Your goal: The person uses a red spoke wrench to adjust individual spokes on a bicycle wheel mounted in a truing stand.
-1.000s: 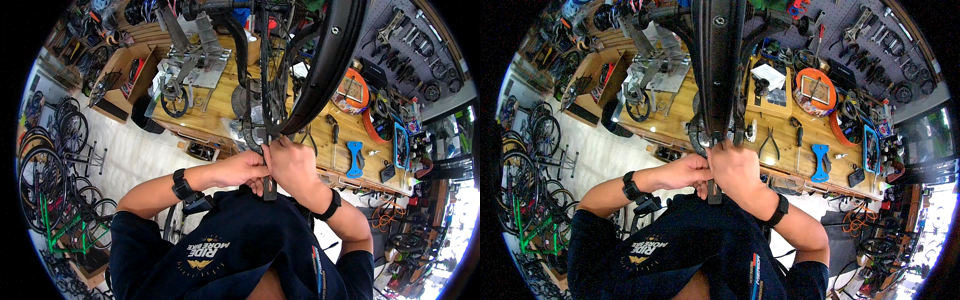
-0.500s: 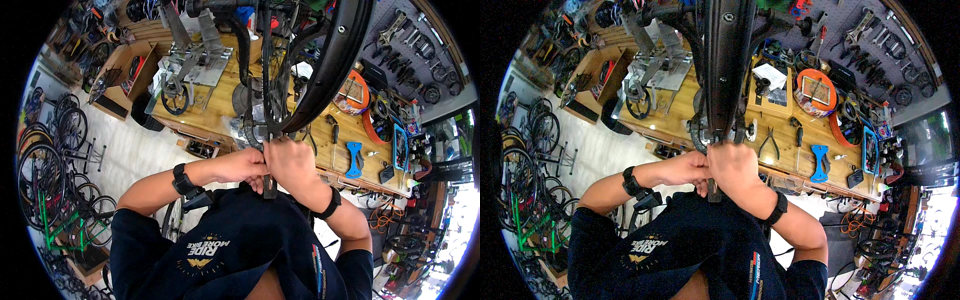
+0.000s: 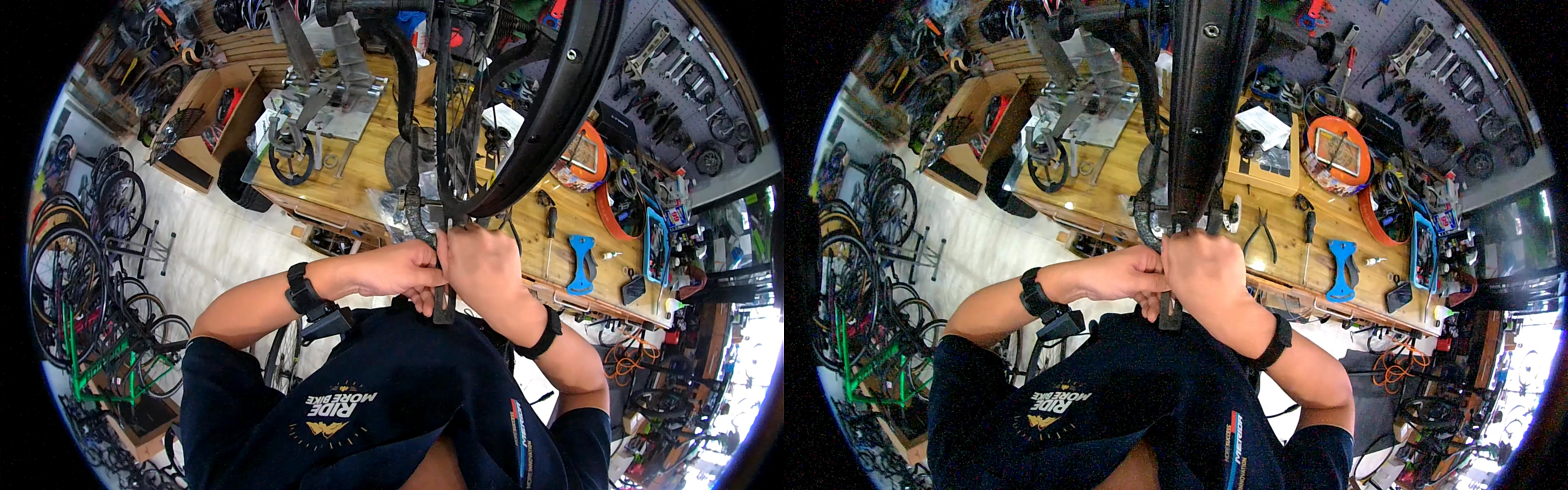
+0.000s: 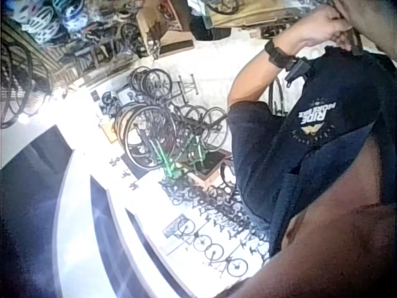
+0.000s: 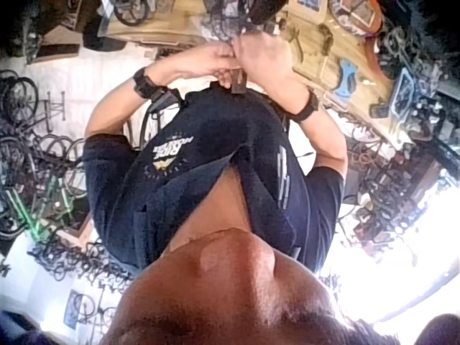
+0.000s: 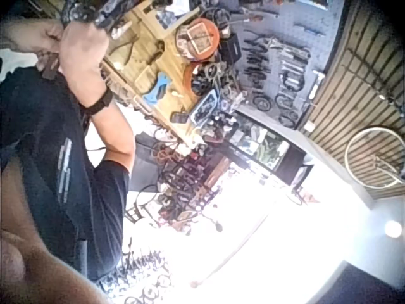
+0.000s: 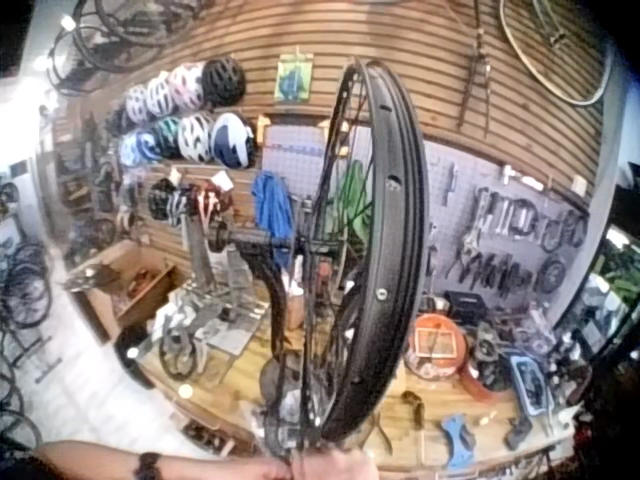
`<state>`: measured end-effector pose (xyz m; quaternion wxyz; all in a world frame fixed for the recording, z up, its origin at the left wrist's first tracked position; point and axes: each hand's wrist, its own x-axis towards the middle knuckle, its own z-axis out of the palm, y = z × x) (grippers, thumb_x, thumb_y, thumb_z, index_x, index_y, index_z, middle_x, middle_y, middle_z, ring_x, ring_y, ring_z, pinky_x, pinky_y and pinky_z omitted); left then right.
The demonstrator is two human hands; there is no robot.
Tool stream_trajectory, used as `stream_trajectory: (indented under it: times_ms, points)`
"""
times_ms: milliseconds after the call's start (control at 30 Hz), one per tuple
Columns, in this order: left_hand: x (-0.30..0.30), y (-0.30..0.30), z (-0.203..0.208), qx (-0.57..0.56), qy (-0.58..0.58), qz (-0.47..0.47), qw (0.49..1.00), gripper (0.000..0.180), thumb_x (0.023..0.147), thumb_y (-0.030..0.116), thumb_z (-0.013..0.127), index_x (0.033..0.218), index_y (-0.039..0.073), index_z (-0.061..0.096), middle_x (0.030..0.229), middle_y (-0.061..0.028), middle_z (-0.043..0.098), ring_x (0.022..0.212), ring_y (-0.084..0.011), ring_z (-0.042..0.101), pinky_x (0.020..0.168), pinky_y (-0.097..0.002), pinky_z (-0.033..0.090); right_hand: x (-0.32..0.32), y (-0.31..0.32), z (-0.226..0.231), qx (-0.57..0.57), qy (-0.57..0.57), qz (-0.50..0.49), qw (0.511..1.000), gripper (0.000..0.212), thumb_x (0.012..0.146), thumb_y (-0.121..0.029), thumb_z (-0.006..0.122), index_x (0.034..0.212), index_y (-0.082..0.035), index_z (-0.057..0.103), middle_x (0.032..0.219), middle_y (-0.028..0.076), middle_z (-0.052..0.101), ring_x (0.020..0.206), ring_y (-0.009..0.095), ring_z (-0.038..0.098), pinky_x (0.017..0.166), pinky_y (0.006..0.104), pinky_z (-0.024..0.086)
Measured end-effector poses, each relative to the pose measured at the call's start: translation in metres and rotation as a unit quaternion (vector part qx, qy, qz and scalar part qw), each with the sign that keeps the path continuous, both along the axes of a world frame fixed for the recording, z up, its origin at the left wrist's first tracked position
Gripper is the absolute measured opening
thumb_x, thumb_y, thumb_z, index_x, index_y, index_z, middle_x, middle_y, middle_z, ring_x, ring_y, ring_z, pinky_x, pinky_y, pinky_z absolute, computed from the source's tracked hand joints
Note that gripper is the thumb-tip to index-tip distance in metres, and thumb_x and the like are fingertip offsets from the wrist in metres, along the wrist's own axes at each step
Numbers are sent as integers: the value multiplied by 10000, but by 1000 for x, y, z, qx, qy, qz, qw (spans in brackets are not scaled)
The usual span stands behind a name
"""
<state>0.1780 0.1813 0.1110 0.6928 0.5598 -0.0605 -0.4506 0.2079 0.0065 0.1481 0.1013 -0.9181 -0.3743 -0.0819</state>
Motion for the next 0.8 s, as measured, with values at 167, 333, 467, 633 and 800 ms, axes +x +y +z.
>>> stream_trajectory:
  times_ms: [167,333,467,633,800]
  points:
    - [-2,0,-1,-2,-2,5,1000,282,1041,222,495,981,-24,618,904,-109,700,739,-175,708,649,-279,555,2,-2,-4,5,-1,17,1000,129,774,-138,637,679,-57,671,644,138,658,567,286,686,502,362,544]
    - [-2,1,0,-6,-7,3,1000,284,1044,219,488,985,-26,620,918,-119,707,735,-170,704,648,-269,550,1,-1,-3,-21,-2,21,1000,112,766,-133,643,697,-54,685,658,147,668,597,295,699,522,359,554]
    - [-3,-1,2,-16,1,12,1000,290,1049,222,477,990,-24,619,923,-114,707,734,-165,701,648,-267,549,1,-2,-8,-19,4,11,1000,123,771,-142,648,696,-51,681,651,144,666,603,296,698,535,372,558]
    - [2,0,-3,4,-18,-24,1000,291,1053,256,492,1014,-8,607,937,-106,706,742,-159,696,659,-274,556,6,-15,6,40,28,13,999,295,881,-261,645,685,-41,661,641,162,650,608,328,679,550,402,546]
    - [-6,4,-10,-48,11,17,999,280,1045,270,510,1016,11,612,953,-98,713,721,-162,699,652,-278,563,3,-42,141,317,117,-8,941,374,888,-158,721,1174,31,573,730,-3,573,607,45,539,544,191,405]
